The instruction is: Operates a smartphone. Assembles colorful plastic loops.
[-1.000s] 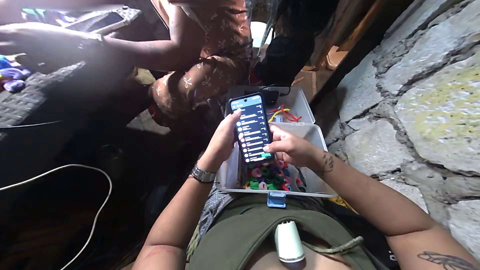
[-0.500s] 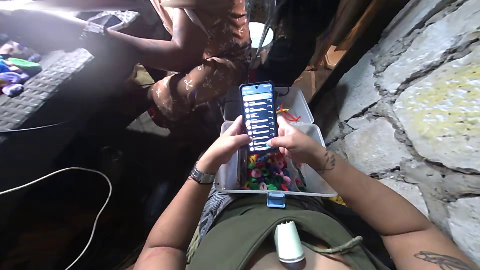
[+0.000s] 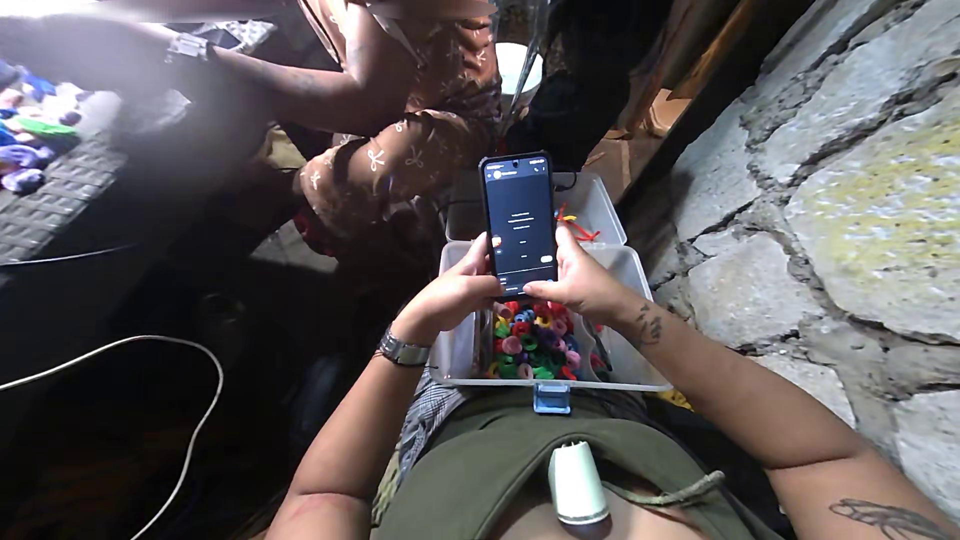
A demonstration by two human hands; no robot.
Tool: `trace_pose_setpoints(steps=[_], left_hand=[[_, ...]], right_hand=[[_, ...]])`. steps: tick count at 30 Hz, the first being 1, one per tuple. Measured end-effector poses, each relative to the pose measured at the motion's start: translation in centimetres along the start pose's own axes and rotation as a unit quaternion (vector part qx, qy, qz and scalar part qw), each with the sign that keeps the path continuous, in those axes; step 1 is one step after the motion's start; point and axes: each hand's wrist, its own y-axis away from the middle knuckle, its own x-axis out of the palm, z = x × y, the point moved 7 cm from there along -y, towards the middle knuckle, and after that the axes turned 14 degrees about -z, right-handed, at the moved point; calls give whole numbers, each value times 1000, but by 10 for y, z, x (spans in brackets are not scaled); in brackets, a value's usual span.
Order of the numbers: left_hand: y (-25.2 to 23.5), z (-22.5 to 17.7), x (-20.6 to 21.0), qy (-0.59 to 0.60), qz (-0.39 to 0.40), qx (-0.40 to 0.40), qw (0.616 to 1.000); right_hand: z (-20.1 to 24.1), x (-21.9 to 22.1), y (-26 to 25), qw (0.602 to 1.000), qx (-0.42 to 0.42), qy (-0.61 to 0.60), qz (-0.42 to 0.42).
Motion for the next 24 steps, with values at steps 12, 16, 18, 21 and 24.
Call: trace_pose_setpoints(steps=[12,16,18,21,24], left_hand=[[0,-2,0,-37,-42,-7,998],[2,-5,2,-38,-46,-5,998],[2,-5,2,-37,-47,-5,998],[2,-6,1,-42,-49,-1,998],[1,-5,1,-39,-47,1,998]], right_hand=[[1,0,2,996,83,-23,12],[1,1,2,995,91,-28,8],[1,1,2,996,90,-26,7],[1,1,1,996,85,-31,10],[0,1,0,996,77,-43,12]])
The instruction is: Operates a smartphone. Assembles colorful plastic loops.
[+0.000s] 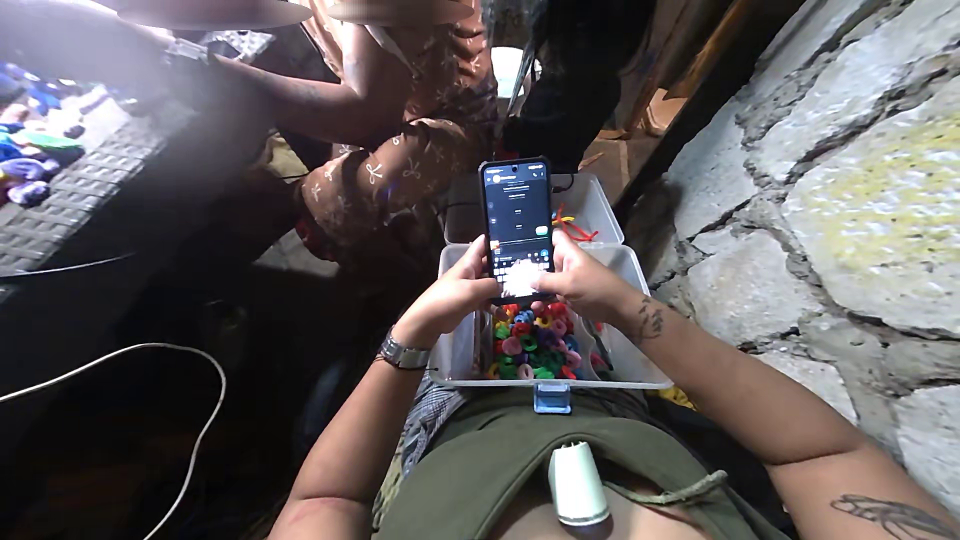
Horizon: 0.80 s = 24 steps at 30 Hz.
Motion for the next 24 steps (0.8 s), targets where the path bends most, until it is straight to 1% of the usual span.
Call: trace_pose_setpoints(steps=[4,9,17,22,24], left_hand=[[-1,2,0,8,5,-1,1000],[1,0,2,-17,12,14,1000],[-1,0,-2,-25,-23,20,999],[1,1,-2,-7,3,14,1000],[2,1,-2,-3,16,25,1000]], right_hand=[[1,0,1,1000,-5,-1,-4],[-1,-1,0,999,-14,28,-44],[1,3,5,999,-31,9,15],[2,1,6,999,-23,-6,23],[3,1,7,999,-29,-18,35]])
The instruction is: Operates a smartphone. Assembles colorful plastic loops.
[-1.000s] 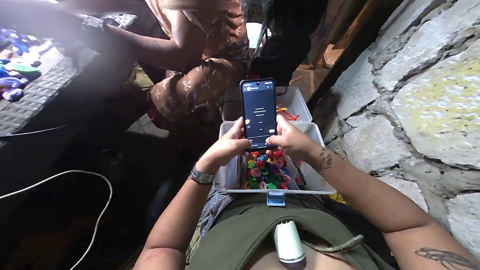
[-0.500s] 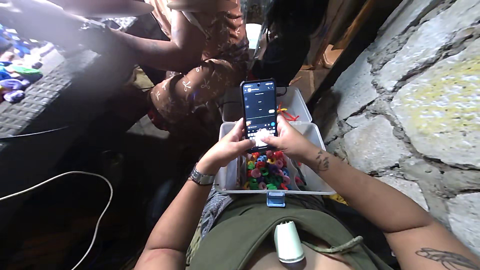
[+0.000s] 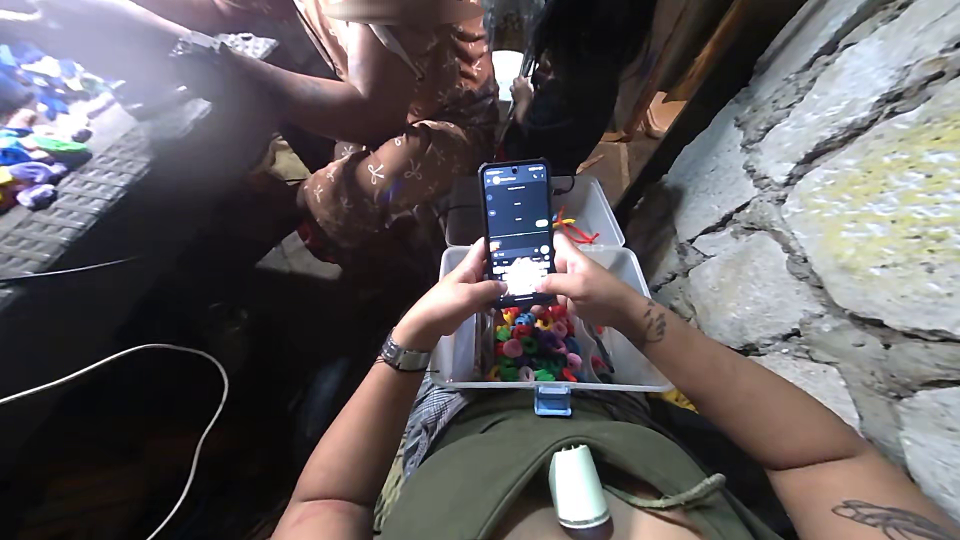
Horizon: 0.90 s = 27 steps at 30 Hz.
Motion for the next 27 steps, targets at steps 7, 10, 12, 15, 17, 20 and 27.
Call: trace_pose_setpoints(steps=[7,10,12,15,17,20,27], left_hand=[[1,-1,0,2,16,23,1000],[1,-1,0,11,17,17,1000],[1,-2,0,13,14,15,1000],[0,-1,0,13,12,15,1000],[0,-1,0,16,11,13,1000],[-1,0,0,30,16,8,999],[-4,2,-3,47,-19,-5,999]], right_hand=[[0,-1,-1,999,0,-23,28],[3,0,0,999,7,-44,15],[4,-1,0,997,21,-74,2],[0,-4,-2,996,36,-83,-20],[-2,-5,-3,995,44,-79,-33],[-1,-4,-3,994,53,-89,-34],[-1,-8,-6,986,62,-145,-59]])
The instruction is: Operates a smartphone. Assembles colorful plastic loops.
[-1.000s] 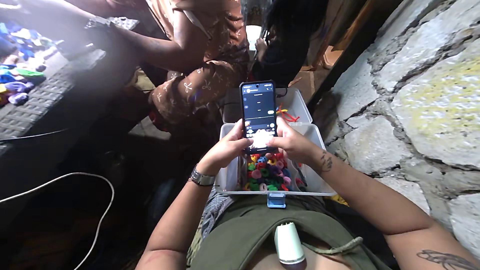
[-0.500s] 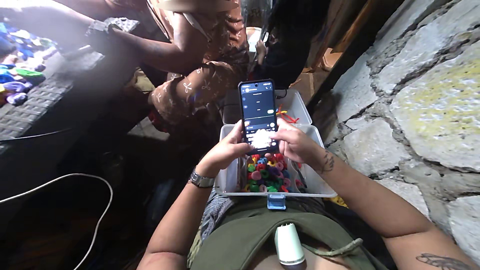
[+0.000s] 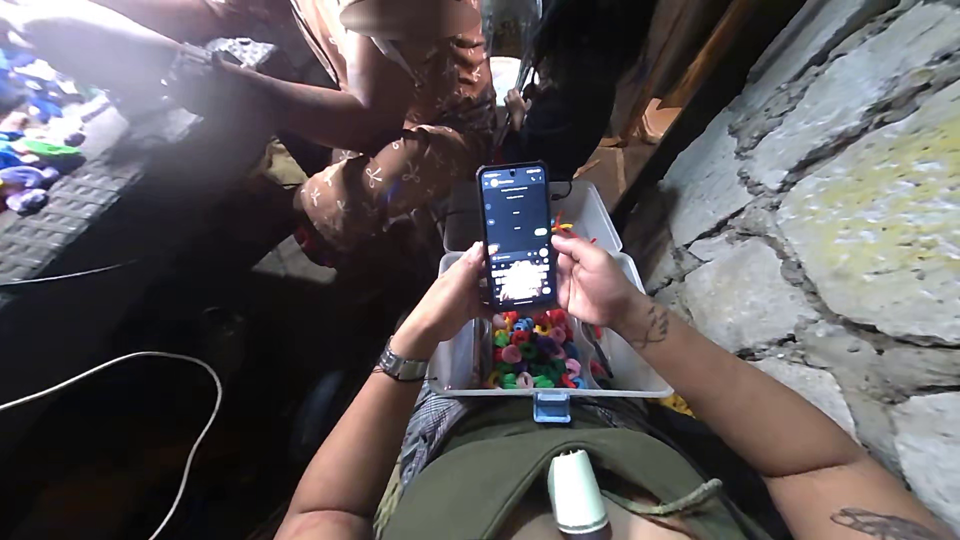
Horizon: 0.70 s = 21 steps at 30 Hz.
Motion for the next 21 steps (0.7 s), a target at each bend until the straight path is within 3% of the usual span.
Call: trace_pose_setpoints(steps=[4,9,15,21], left_hand=[[0,3,1,-1,5,-22,1000],[1,1,0,2,-11,-11,1000],[2,3,1,-14,-3,-21,1000],[1,3,-2,-17,-16,-20,1000]], right_hand=[[-4,-1,-2,997,-12,68,-44],[-2,-1,-1,999,-14,29,-8],[-6,-4,-2,996,5,62,-58],[-4,-1,0,999,-16,46,-2]])
